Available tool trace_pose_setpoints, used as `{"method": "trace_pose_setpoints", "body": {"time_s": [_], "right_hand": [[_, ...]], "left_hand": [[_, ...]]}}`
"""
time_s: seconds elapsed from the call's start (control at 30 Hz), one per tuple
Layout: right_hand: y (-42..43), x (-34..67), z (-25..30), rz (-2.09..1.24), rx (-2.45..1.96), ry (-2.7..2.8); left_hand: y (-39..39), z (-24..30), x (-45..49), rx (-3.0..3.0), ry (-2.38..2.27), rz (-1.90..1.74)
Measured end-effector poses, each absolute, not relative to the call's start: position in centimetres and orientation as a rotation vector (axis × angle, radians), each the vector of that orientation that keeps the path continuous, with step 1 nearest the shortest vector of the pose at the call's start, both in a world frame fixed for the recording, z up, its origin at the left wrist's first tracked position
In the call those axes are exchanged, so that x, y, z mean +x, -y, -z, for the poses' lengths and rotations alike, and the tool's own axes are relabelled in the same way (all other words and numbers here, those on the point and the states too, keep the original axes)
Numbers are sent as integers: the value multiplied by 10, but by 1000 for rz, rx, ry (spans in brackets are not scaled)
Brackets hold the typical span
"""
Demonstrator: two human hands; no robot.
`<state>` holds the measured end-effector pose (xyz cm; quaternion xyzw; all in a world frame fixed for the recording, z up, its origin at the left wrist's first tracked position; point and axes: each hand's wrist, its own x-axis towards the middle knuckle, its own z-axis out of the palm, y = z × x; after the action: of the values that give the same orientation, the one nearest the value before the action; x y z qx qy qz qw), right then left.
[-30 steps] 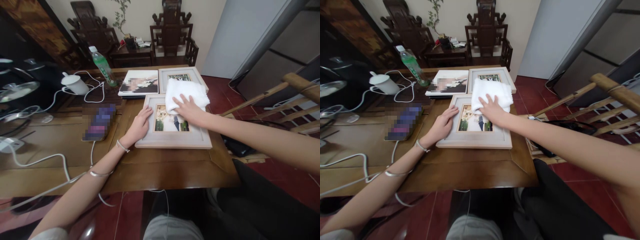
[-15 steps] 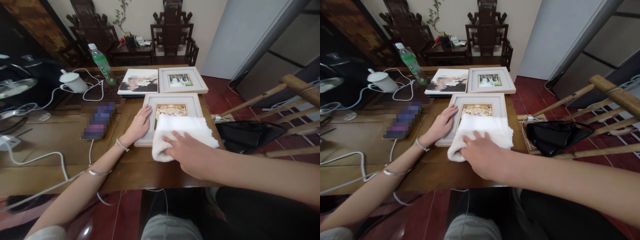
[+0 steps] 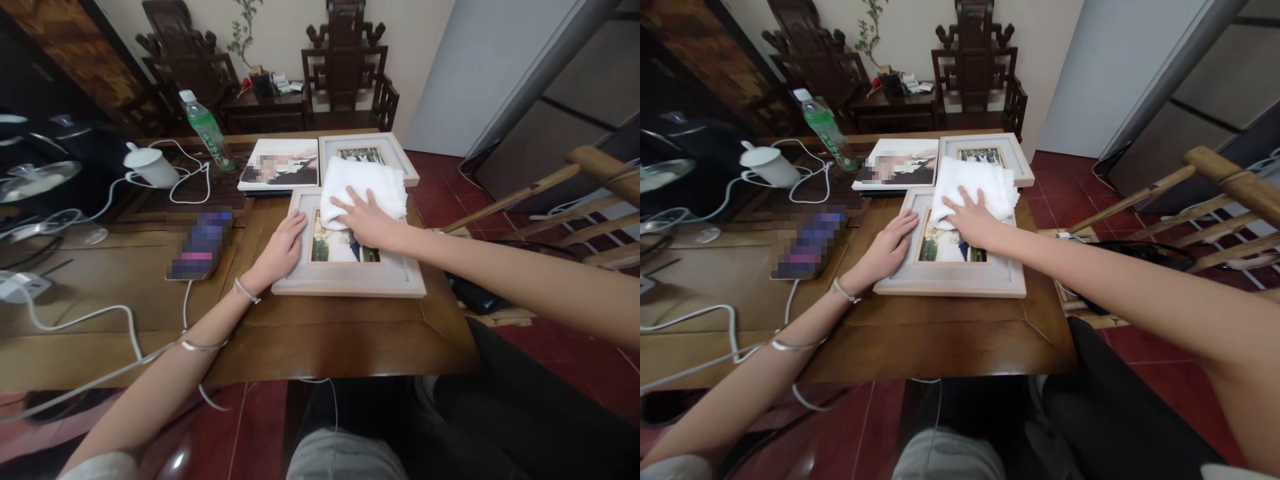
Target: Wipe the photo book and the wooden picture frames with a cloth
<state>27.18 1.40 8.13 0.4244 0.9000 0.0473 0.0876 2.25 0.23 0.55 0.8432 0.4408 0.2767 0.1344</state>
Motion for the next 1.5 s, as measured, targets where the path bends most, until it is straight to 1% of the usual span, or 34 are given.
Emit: {"method": "trace_pose_setpoints", "body": {"time_s": [0.1, 0.27, 0.37, 0.47, 0.63, 0.8, 1.0, 1.1, 1.2, 1.37, 1.5], "right_hand": [[19, 261, -91, 13, 1194, -2650], [85, 251, -124, 344, 1068, -2622], [105, 248, -137, 466, 999, -2596], [106, 244, -133, 422, 981, -2626], [78, 237, -108, 196, 1008, -2682], [36, 228, -99, 65, 1149, -2630], [-8, 212, -94, -121, 1311, -2654], [-4, 203, -93, -86, 1330, -2626], [22, 202, -98, -5, 1234, -2615], [76, 211, -119, 241, 992, -2663], [96, 205, -134, 385, 912, -2690]], "left_hand": [[-3, -5, 23, 2438, -1285, -815], [-3, -5, 23, 2436, -1292, -810], [-2, -5, 24, 2436, -1305, -812], [-1, -7, 26, 2403, -1320, -840], [2, -7, 30, 2303, -1265, -935], [5, -7, 28, 2205, -1267, -984], [8, -12, 27, 2237, -1175, -1014], [6, -12, 26, 2239, -1158, -1045], [4, -9, 25, 2201, -1161, -1055], [-2, -2, 24, 2063, -1221, -1004], [-9, 2, 22, 1914, -1294, -922]]}}
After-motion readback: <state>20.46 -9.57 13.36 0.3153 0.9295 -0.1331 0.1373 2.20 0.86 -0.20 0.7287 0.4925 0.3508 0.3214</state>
